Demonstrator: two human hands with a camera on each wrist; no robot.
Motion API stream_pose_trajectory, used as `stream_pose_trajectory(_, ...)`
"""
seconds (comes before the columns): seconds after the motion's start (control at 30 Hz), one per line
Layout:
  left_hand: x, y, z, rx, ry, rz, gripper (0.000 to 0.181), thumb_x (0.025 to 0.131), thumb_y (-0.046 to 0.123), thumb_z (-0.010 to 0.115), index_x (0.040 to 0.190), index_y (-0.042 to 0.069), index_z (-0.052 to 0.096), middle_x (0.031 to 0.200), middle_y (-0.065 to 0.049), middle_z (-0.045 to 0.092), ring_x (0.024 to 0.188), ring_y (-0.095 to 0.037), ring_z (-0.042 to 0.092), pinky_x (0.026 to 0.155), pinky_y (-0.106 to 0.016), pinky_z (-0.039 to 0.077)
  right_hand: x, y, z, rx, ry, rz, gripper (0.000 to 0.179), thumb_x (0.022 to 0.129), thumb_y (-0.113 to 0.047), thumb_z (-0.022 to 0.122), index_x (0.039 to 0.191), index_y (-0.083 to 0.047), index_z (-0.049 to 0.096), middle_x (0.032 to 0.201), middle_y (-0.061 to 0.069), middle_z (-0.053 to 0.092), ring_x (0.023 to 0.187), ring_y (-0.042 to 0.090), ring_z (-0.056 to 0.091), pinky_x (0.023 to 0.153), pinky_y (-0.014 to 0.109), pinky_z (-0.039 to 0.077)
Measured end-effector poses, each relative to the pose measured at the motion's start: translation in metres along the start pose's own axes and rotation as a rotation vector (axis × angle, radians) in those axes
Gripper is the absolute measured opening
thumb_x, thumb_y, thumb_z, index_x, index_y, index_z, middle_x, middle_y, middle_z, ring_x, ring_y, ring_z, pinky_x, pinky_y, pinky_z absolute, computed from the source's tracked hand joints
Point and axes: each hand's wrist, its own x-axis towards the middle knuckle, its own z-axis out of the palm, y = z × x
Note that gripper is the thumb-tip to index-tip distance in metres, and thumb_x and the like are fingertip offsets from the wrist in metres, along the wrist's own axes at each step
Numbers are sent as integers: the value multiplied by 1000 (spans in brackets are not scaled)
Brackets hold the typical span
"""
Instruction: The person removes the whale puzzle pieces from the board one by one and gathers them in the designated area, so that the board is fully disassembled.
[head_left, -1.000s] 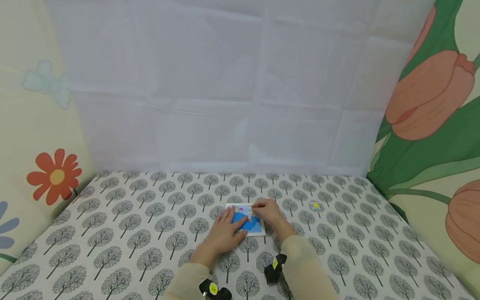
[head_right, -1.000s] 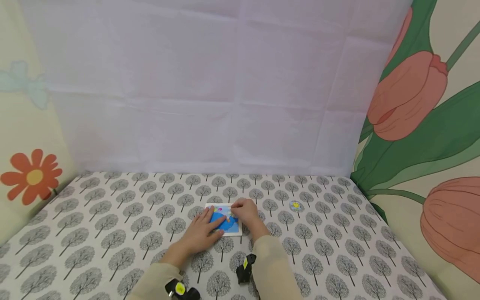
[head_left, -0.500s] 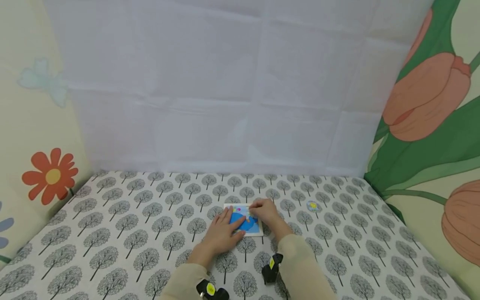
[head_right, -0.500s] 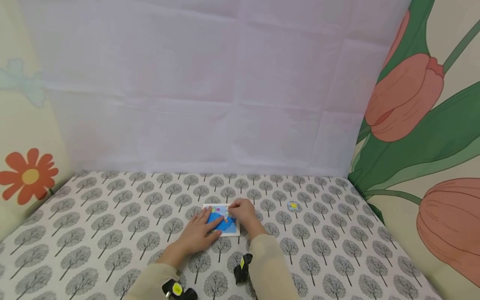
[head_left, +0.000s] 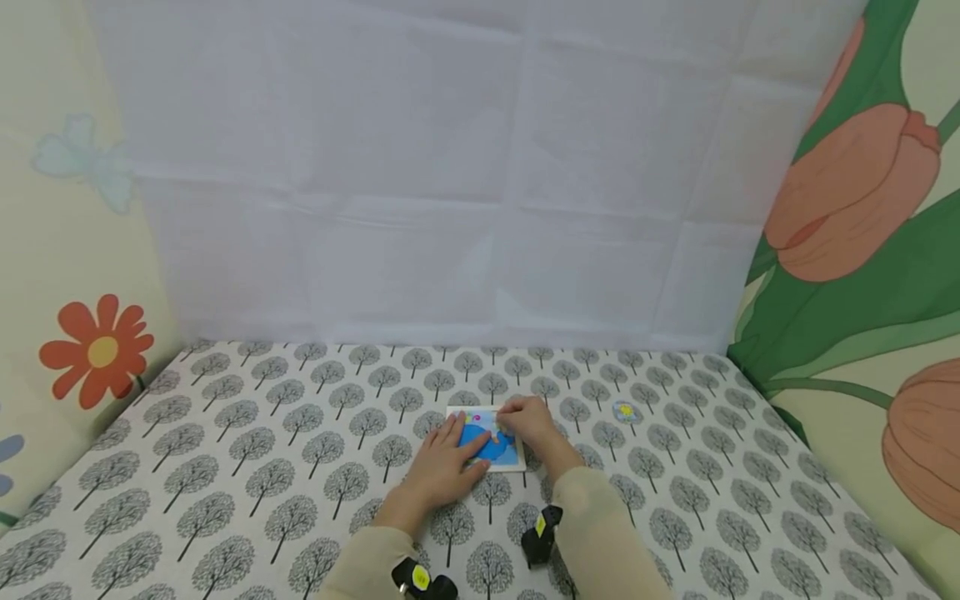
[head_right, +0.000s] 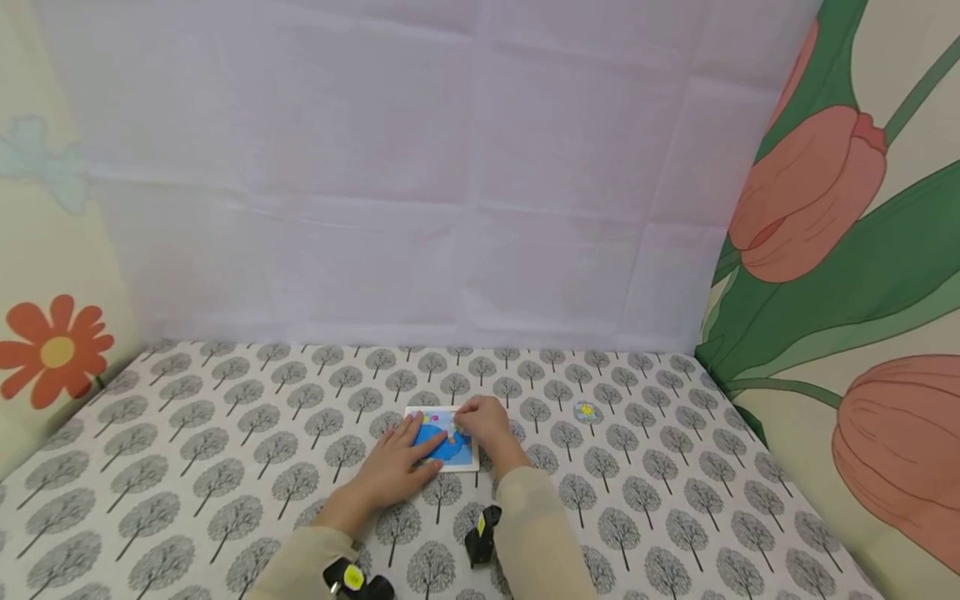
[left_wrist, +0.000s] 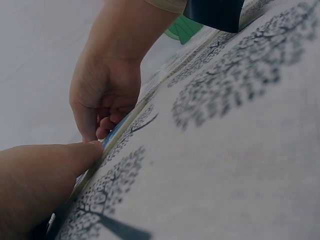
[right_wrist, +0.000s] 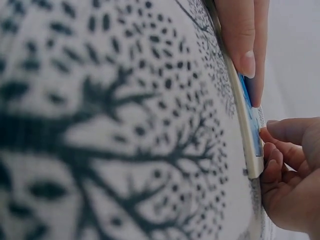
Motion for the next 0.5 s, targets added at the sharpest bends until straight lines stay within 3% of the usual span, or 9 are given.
stream_pose_trajectory(0.5,-1,0,-1,14,7,13,46,89,36,43,130,13,42,137,-24,19,125,-36,13,99,-50,14,1,-1,0,-1,-13,47,6,76,-12,63,76,-7,67,78,2,57,72,17,50,64,32,45)
